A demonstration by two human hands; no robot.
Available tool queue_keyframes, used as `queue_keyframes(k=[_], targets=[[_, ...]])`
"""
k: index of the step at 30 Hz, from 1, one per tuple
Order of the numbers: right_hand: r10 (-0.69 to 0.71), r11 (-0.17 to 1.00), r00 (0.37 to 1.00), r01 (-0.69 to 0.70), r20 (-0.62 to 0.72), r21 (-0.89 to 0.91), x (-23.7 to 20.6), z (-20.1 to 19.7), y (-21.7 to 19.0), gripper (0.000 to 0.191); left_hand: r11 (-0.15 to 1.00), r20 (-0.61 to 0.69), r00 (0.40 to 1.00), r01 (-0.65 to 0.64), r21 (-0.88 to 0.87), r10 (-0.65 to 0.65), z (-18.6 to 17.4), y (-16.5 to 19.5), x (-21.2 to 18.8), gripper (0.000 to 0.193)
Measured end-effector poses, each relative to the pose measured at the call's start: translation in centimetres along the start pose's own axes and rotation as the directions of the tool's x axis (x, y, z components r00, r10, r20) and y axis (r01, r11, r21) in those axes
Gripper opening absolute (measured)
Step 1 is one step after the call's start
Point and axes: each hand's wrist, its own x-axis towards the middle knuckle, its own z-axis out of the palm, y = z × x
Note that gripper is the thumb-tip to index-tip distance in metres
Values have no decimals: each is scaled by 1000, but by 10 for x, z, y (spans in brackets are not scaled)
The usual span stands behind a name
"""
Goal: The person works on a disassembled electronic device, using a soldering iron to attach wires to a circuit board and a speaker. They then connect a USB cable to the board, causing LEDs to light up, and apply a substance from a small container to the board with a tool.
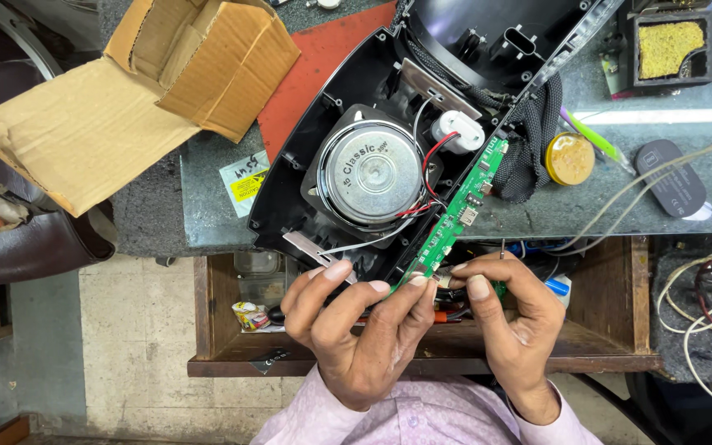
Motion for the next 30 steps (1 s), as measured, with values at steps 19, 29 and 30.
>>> queue_keyframes(k=[19,29,30], targets=[[96,994,995,-94,-36,51,1,6,-2,14,999,-6,999,-39,10,39,-2,-7,0,23],[111,992,993,-109,-40,62,1,7,-3,14,998,-4,1000,-30,55,30,-3,-6,-2,23],[107,993,993,-105,-40,58,1,7,-3,14,998,-4,1000,-28,56,29,-3,-6,-2,23]])
